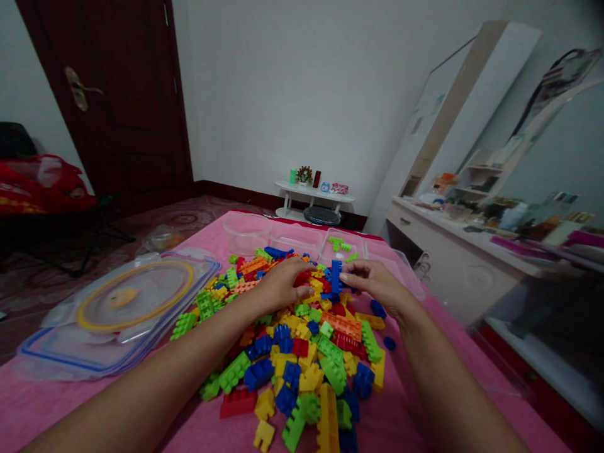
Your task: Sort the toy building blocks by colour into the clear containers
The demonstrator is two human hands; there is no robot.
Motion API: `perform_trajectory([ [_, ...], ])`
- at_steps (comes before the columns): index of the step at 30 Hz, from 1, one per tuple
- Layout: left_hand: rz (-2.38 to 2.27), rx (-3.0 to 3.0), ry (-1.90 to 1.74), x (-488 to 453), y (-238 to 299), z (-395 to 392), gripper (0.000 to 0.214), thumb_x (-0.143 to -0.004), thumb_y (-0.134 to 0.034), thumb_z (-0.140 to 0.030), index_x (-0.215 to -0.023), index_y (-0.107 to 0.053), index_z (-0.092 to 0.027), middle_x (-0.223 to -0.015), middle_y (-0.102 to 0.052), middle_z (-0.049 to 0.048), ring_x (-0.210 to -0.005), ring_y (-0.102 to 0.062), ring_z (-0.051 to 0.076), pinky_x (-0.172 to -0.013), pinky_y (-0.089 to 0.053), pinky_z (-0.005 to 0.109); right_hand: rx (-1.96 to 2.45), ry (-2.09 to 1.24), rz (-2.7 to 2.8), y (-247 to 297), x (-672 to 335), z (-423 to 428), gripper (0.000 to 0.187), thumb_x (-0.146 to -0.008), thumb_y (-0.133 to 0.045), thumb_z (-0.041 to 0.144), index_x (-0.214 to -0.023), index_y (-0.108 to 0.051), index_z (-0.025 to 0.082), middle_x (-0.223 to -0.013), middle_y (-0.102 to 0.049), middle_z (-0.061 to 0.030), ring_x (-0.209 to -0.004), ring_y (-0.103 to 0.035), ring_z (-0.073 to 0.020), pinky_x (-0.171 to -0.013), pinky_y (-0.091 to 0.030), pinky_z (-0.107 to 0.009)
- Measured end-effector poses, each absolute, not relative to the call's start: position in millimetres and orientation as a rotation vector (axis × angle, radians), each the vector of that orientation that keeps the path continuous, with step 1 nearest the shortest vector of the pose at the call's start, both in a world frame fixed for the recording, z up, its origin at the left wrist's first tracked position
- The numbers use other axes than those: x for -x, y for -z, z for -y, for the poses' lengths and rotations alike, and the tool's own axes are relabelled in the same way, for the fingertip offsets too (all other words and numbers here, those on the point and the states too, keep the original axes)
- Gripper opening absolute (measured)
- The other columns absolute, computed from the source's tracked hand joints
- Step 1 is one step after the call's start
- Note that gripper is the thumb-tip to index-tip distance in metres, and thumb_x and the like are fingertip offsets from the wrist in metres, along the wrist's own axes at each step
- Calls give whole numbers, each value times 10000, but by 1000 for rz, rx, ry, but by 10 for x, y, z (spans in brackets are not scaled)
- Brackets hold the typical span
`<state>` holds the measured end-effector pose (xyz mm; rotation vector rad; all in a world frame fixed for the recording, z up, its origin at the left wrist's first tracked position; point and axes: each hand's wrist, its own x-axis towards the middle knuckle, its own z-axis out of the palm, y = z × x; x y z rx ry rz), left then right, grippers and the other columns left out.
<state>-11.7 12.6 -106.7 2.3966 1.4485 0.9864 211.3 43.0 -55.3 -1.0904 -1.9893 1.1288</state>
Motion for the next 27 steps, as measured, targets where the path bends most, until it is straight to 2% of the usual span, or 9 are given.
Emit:
perform_trajectory([
  [5, -1312, -2313, -1237, -17, 881, 6, 543, -731, -655, -434, -1215, -559, -210, -1186, -605, 72, -1073, -551, 225, -941, -409, 345, 1042, -1090, 1912, 570, -1972, -361, 280, -632, -702, 407, -715, -637, 148, -667, -610, -2, -585, -530, -112, -546, -408, -229],
  [10, -1228, -2270, -1250, -144, 758, 129, 415, -790, -590, -280, -1196, -576, -199, -1008, -678, 40, -863, -620, 184, -798, -467, 286, 986, -940, 1939, 550, -1814, -245, 253, -655, -681, 383, -688, -605, 144, -639, -583, 7, -573, -508, -111, -544, -397, -237],
  [14, -1256, -2311, -1274, -139, 718, 154, 447, -820, -503, -191, -1265, -531, -212, -1082, -668, 45, -932, -618, 196, -845, -455, 296, 965, -800, 1881, 505, -1740, -146, 323, -633, -709, 320, -885, -607, 147, -754, -612, -10, -629, -533, -117, -584, -442, -244],
  [18, -1249, -2293, -1227, -111, 658, 189, 497, -838, -487, -220, -1334, -457, -220, -1175, -630, 55, -1016, -599, 218, -883, -451, 325, 892, -813, 1863, 444, -1741, -101, 426, -649, -705, 285, -1043, -588, 171, -882, -633, -37, -722, -578, -137, -660, -489, -269],
  [21, -1183, -2253, -1245, -98, 636, 194, 478, -851, -477, -226, -1329, -462, -222, -1241, -591, 47, -1097, -563, 210, -944, -428, 339, 856, -845, 1837, 429, -1764, -118, 383, -672, -686, 301, -1022, -614, 165, -863, -636, -44, -757, -587, -152, -684, -496, -282],
  [24, -1162, -2177, -1252, -85, 658, 156, 460, -839, -493, -211, -1299, -499, -234, -1284, -558, 40, -1163, -518, 219, -999, -394, 378, 881, -901, 1782, 435, -1779, -142, 349, -663, -689, 355, -945, -641, 155, -781, -635, -36, -692, -579, -145, -618, -491, -269],
  [27, -1139, -1969, -1242, -73, 698, 100, 415, -814, -535, -228, -1228, -563, -228, -1253, -577, 48, -1133, -533, 239, -954, -441, 404, 932, -931, 1735, 445, -1782, -152, 336, -659, -688, 399, -878, -656, 146, -724, -633, -28, -609, -558, -123, -536, -466, -237],
])
